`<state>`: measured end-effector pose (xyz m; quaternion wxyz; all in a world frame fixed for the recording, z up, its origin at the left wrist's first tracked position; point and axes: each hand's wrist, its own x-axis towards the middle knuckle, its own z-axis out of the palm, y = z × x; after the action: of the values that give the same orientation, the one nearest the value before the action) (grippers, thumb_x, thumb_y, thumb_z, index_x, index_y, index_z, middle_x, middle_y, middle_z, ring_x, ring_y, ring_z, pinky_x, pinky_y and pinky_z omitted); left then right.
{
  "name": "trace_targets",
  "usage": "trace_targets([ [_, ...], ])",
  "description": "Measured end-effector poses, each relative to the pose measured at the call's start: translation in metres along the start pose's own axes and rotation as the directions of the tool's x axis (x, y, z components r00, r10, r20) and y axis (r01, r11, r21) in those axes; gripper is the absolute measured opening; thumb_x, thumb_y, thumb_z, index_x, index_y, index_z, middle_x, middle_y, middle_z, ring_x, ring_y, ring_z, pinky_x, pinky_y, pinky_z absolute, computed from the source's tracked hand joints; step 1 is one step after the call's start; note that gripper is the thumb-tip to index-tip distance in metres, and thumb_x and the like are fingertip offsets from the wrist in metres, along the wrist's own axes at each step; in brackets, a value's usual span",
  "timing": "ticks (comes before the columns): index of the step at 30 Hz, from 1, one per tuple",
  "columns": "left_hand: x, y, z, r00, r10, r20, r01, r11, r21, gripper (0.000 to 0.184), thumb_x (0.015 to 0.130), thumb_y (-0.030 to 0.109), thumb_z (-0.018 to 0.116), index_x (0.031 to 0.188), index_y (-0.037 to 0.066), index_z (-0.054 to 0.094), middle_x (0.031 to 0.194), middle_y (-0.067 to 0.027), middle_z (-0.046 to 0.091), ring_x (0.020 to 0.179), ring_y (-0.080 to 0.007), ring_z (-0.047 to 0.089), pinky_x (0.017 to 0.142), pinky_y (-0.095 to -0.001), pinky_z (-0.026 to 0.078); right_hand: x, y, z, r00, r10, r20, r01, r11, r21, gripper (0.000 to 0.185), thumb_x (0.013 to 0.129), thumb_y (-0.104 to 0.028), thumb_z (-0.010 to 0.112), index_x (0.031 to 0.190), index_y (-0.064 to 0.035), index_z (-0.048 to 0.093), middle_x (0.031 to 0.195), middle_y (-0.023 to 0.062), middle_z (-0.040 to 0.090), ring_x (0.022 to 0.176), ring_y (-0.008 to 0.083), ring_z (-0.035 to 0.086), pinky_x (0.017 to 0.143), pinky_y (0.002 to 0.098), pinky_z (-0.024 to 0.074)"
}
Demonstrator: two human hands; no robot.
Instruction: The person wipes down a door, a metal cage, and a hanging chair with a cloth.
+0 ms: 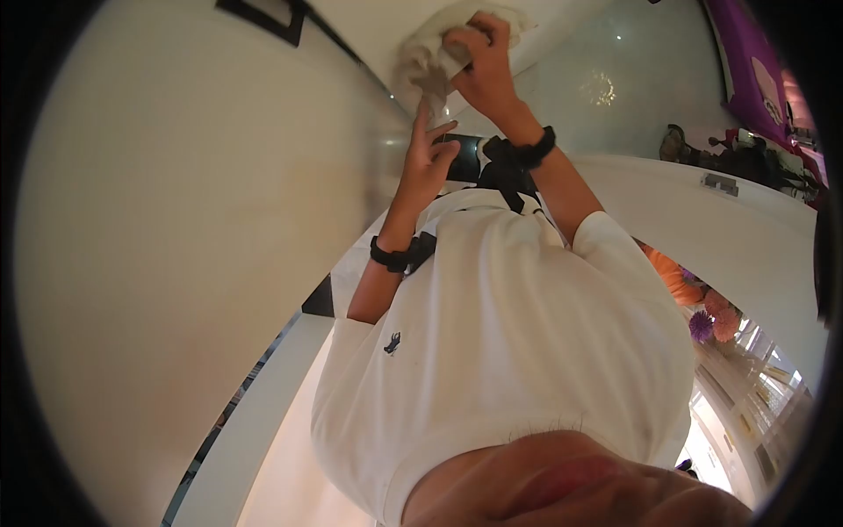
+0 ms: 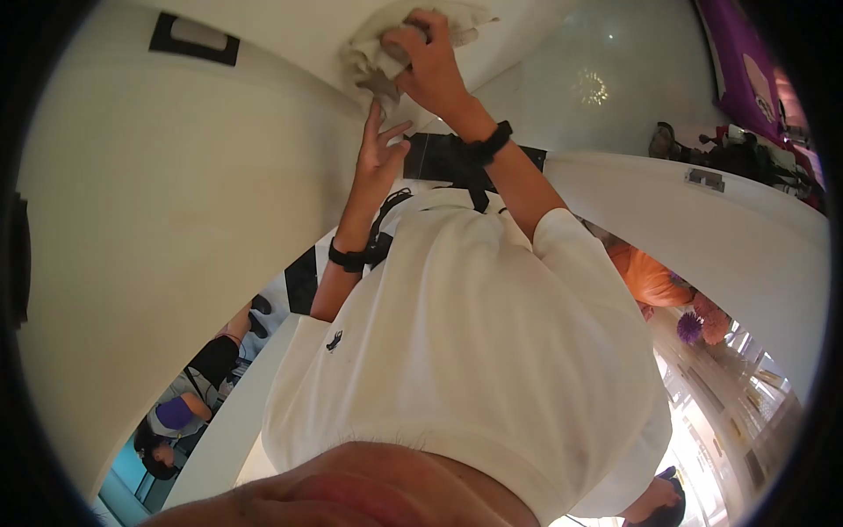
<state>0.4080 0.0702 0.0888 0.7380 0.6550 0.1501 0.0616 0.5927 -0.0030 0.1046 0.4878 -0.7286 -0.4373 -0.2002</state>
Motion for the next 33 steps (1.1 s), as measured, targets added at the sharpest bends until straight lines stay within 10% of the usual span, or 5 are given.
trace_targets([
  [7, 0.068, -0.005, 0.017, 0.951, -0.246, -0.189, 0.182, 0.936, -0.302, 0.065, 0.095, 0.015, 0.051, 0.153, -0.003, 0.029, 0.134, -0.0149, 0.05, 0.126, -0.0279, 0.056, 0.105, -0.0398, 0.044, -0.037, 0.073, -0.01, 0.979, 0.025, 0.2, -0.044, 0.995, 0.09, 0.048, 0.062, 0.006, 0.078, 0.105, -0.0106, 0.063, 0.126, 0.0179, 0.049, 0.113, 0.0396, 0.053, 0.092, 0.0433, 0.0508],
  [13, 0.16, 0.025, 0.086, 0.982, -0.076, -0.172, 0.026, 0.96, -0.277, 0.05, 0.096, 0.011, 0.047, 0.143, -0.007, 0.045, 0.13, -0.0154, 0.058, 0.127, -0.0308, 0.055, 0.108, -0.043, 0.044, 0.067, 0.143, -0.115, 0.953, -0.227, -0.202, 0.203, 0.97, -0.135, 0.047, 0.062, 0.003, 0.082, 0.103, -0.0096, 0.062, 0.123, 0.0165, 0.053, 0.106, 0.0381, 0.059, 0.084, 0.0397, 0.053],
  [21, 0.243, 0.034, 0.163, 0.975, -0.039, -0.219, -0.006, 0.979, -0.202, 0.04, 0.099, 0.014, 0.049, 0.134, -0.005, 0.055, 0.137, -0.0193, 0.058, 0.129, -0.0307, 0.055, 0.11, -0.0431, 0.043, 0.087, 0.263, -0.216, 0.962, 0.273, 0.03, -0.274, 0.962, 0.01, 0.048, 0.064, 0.009, 0.074, 0.106, -0.0088, 0.058, 0.113, 0.014, 0.059, 0.102, 0.0354, 0.061, 0.086, 0.0393, 0.0519],
  [27, 0.249, 0.041, 0.192, 0.93, -0.084, -0.357, 0.027, 0.987, -0.16, 0.04, 0.102, 0.015, 0.047, 0.139, 0.0, 0.05, 0.135, -0.0178, 0.059, 0.128, -0.0304, 0.057, 0.11, -0.0403, 0.043, 0.14, 0.327, -0.274, 0.933, 0.041, -0.359, -0.085, 0.99, -0.11, 0.044, 0.069, 0.007, 0.071, 0.109, -0.0044, 0.058, 0.121, 0.0157, 0.062, 0.109, 0.0396, 0.059, 0.093, 0.0434, 0.0494],
  [33, 0.312, 0.065, 0.232, 0.991, -0.133, 0.017, 0.131, 0.99, 0.053, 0.037, 0.098, 0.011, 0.057, 0.134, 0.004, 0.05, 0.134, -0.0138, 0.059, 0.125, -0.0251, 0.057, 0.107, -0.0379, 0.043, 0.131, 0.402, -0.256, 0.963, 0.079, -0.258, -0.123, 0.98, -0.156, 0.038, 0.071, 0.006, 0.068, 0.106, -0.0032, 0.058, 0.117, 0.0185, 0.062, 0.113, 0.0414, 0.057, 0.096, 0.0466, 0.0473],
])
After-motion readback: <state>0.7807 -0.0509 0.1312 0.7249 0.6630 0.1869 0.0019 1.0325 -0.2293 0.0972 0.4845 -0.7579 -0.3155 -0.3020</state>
